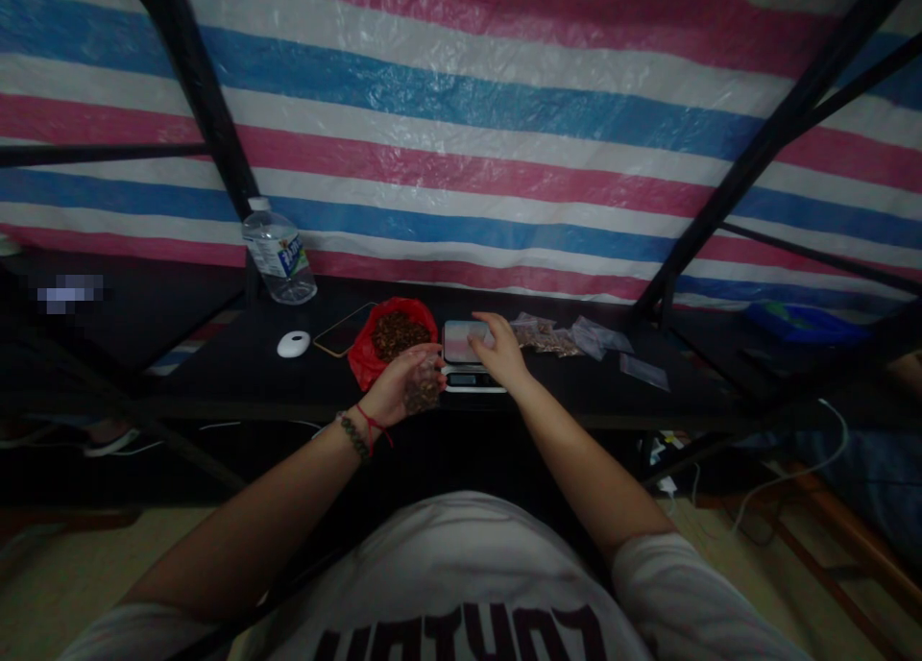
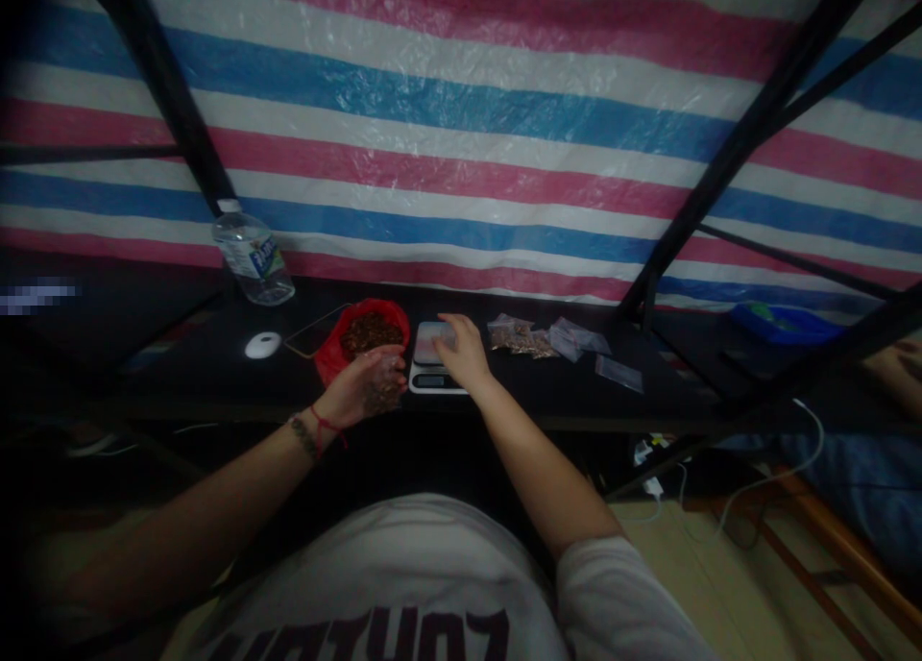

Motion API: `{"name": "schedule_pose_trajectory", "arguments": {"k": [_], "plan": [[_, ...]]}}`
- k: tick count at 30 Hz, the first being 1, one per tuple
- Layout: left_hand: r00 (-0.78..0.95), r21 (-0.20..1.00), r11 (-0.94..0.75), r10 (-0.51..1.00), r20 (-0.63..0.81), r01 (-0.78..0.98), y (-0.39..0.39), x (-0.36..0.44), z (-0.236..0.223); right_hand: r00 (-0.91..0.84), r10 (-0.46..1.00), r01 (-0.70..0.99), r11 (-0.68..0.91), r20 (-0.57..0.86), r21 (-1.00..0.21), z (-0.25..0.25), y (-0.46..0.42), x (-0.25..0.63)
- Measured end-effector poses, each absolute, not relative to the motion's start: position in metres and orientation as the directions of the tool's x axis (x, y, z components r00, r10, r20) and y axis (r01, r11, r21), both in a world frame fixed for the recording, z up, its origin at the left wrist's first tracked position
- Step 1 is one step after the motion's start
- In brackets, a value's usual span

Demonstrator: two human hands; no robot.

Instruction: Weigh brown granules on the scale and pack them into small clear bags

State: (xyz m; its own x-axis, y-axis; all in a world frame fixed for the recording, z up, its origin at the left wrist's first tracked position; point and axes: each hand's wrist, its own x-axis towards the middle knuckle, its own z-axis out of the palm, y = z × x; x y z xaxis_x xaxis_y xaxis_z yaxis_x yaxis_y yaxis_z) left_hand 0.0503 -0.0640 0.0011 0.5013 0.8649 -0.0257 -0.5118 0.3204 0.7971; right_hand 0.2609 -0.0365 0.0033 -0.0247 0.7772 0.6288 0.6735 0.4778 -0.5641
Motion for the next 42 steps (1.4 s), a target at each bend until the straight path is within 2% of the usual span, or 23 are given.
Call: {"name": "schedule_pose_trajectory", "arguments": {"k": [3,7,10,14,20,25,28,32,35,38,42], "plan": [[0.601,0.856,0.347,0.797,-0.054,-0.383,-0.066,0.051,-0.004,-0.253,0.775,0.551,0.607,0.579,-0.573,0.017,-0.060,0.244],[0.709,0.902,0.341,0.703,-0.058,-0.265,-0.070,0.049,-0.008,-0.594,0.702,0.456,0.697,0.394,-0.554,0.028,-0.081,0.233],[0.781,0.918,0.348,0.621,-0.072,-0.192,-0.070,0.046,-0.011,-0.695,0.659,0.456,0.714,0.289,-0.531,0.031,-0.086,0.235],[0.820,0.923,0.352,0.567,-0.079,-0.154,-0.070,0.044,-0.014,-0.667,0.686,0.491,0.698,0.289,-0.522,0.034,-0.088,0.238],[0.812,0.858,0.461,0.576,-0.094,-0.228,-0.068,0.043,-0.012,-0.579,0.735,0.491,0.660,0.352,-0.569,0.039,-0.086,0.234],[0.761,0.808,0.450,0.649,-0.003,-0.380,-0.060,0.035,-0.007,-0.442,0.780,0.509,0.624,0.442,-0.592,0.058,-0.066,0.232],[0.787,0.811,0.449,0.617,0.022,-0.375,-0.058,0.028,-0.005,-0.384,0.772,0.507,0.635,0.507,-0.583,0.072,-0.041,0.228],[0.888,0.878,0.424,0.459,0.005,-0.224,-0.060,0.023,-0.002,-0.525,0.770,0.571,0.634,0.362,-0.521,0.078,-0.005,0.209],[0.918,0.913,0.382,0.395,-0.018,-0.147,-0.064,0.025,-0.001,-0.642,0.736,0.628,0.665,0.215,-0.404,0.069,0.020,0.186],[0.949,0.935,0.349,0.311,-0.051,-0.064,-0.065,0.029,-0.002,-0.694,0.718,0.680,0.679,0.057,-0.278,0.051,0.039,0.161],[0.980,0.964,0.265,0.187,-0.071,0.019,-0.065,0.035,-0.004,-0.712,0.699,0.698,0.695,-0.064,-0.170,0.026,0.052,0.137]]}}
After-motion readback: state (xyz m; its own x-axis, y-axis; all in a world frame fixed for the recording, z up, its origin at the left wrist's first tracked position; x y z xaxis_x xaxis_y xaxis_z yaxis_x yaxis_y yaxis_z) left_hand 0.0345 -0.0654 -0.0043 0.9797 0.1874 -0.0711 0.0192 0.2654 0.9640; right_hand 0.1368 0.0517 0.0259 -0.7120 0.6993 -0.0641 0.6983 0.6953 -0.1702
